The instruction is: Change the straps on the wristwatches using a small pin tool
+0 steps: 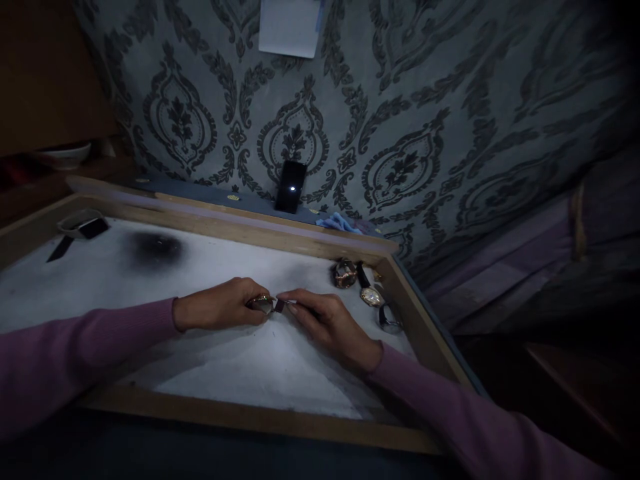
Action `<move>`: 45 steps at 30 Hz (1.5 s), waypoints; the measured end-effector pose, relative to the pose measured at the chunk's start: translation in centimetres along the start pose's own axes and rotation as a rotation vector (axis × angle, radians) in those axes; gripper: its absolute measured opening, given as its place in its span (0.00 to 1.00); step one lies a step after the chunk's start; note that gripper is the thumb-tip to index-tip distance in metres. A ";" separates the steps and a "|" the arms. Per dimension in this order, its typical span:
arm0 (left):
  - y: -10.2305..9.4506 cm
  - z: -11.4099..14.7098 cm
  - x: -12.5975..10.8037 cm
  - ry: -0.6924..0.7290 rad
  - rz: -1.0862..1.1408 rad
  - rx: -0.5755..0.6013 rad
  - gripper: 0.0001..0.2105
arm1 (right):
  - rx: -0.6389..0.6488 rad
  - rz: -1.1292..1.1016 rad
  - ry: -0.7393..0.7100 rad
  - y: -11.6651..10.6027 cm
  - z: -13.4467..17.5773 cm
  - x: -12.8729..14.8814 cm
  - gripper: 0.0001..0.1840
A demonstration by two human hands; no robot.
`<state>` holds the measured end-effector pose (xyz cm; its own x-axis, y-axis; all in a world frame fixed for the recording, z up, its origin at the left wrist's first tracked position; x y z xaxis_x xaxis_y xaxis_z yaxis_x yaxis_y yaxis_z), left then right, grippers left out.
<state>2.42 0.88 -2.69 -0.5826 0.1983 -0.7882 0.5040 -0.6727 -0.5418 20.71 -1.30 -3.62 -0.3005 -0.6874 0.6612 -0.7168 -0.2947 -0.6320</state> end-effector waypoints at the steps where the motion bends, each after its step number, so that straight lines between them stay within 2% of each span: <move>1: 0.0 0.0 0.0 -0.002 0.001 -0.001 0.09 | 0.002 0.002 -0.004 0.0 0.0 0.0 0.16; 14: 0.0 0.0 0.0 0.014 -0.012 0.004 0.09 | -0.031 0.034 0.041 -0.2 -0.1 -0.1 0.15; 25: 0.0 0.0 0.1 0.006 -0.013 0.010 0.09 | -0.005 0.031 0.042 -0.1 0.0 0.1 0.16; 36: 0.0 -0.3 0.4 0.012 -0.020 0.003 0.09 | -0.028 0.078 -0.058 0.0 -0.1 0.3 0.15; 45: -0.1 -0.1 0.2 0.000 0.004 0.027 0.09 | -0.011 0.220 -0.173 0.1 0.2 0.5 0.16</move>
<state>2.33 1.07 -2.81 -0.5806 0.1957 -0.7903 0.4889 -0.6924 -0.5306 20.63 -1.76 -3.44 -0.3384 -0.8376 0.4288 -0.6530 -0.1191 -0.7479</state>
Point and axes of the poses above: each hand's wrist, its own z-axis away from the middle knuckle, its own y-axis out of the palm, x = y × z, the point moved 3 cm from there along -z, towards the middle knuckle, and after that the axes turned 10 degrees about -y, right-handed, at the moved point
